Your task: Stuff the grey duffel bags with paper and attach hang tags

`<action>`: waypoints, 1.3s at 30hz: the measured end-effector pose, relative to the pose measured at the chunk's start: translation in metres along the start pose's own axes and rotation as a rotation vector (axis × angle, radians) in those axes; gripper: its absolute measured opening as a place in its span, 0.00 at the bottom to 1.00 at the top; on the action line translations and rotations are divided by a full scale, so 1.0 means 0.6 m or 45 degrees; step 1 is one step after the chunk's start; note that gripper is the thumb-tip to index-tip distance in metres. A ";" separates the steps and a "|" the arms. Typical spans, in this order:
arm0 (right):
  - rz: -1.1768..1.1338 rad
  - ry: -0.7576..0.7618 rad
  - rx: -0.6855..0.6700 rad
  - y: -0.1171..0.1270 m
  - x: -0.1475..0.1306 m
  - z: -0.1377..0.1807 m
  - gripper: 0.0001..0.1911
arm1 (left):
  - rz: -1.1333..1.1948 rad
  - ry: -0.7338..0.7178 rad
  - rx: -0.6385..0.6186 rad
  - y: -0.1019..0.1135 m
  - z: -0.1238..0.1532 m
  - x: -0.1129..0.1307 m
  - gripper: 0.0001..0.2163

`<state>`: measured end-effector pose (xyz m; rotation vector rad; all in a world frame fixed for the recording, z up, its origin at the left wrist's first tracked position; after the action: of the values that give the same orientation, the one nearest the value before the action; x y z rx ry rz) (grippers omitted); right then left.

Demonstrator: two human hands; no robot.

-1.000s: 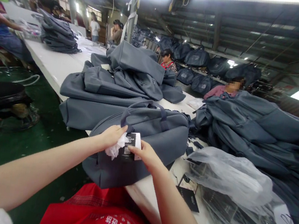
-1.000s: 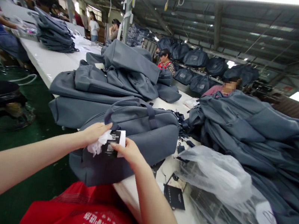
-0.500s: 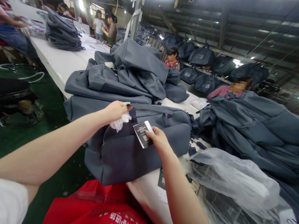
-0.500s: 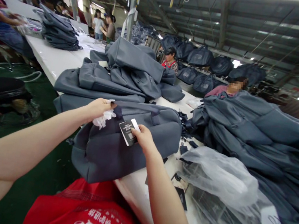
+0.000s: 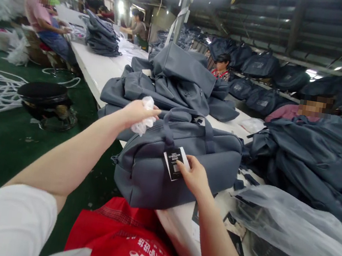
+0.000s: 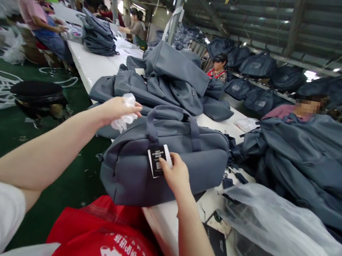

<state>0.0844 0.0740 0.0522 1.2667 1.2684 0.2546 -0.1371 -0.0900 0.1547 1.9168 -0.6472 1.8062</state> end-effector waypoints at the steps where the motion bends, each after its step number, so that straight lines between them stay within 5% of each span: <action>1: 0.061 0.033 0.090 0.014 -0.003 0.011 0.17 | 0.046 -0.129 0.146 0.026 0.018 0.009 0.19; 4: 0.111 0.168 0.503 0.051 -0.026 0.065 0.14 | 0.192 -0.344 0.495 0.073 0.110 -0.001 0.20; 6: -0.003 0.277 0.566 0.051 -0.055 0.108 0.08 | 0.250 -0.167 0.421 0.060 0.178 -0.041 0.21; 9: -0.183 0.454 0.165 0.011 -0.109 0.158 0.13 | 0.399 0.234 0.186 0.001 0.261 -0.118 0.23; 12: -0.259 0.443 -0.200 -0.041 -0.142 0.185 0.27 | 0.712 0.481 0.154 -0.051 0.301 -0.170 0.24; 15: -0.379 0.292 -0.265 -0.069 -0.140 0.191 0.20 | 0.812 0.505 0.145 -0.073 0.306 -0.188 0.23; 18: -0.425 0.212 -0.154 -0.067 -0.124 0.192 0.06 | 0.525 0.362 -0.072 -0.080 0.300 -0.185 0.23; 23: -0.386 0.150 -0.057 -0.033 -0.103 0.194 0.01 | 0.068 0.115 -0.229 -0.076 0.289 -0.179 0.15; 28: -0.368 0.280 0.088 -0.005 -0.106 0.192 0.21 | -0.324 0.070 -0.590 -0.095 0.298 -0.178 0.05; 31: -0.325 0.351 -0.024 -0.020 -0.109 0.191 0.10 | -0.256 0.129 -0.749 -0.114 0.315 -0.185 0.04; 34: -0.625 0.146 0.038 -0.029 -0.091 0.185 0.10 | -0.126 0.213 -0.738 -0.123 0.322 -0.199 0.10; 39: -1.565 -0.403 0.522 0.017 -0.038 0.149 0.14 | -0.222 0.267 -0.847 -0.122 0.321 -0.214 0.16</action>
<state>0.1526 0.0111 0.0539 0.6029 1.6198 -1.0783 0.0547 -0.1408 0.0153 1.2799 -0.8439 1.4146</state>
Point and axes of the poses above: each hand's wrist, its own z-axis away from the middle knuckle, its own y-axis out of the back of the hand, x = y × z, the point moved 3 cm from there along -z, towards the middle knuckle, and after that the axes turned 13 degrees about z, right-handed, at the moved point
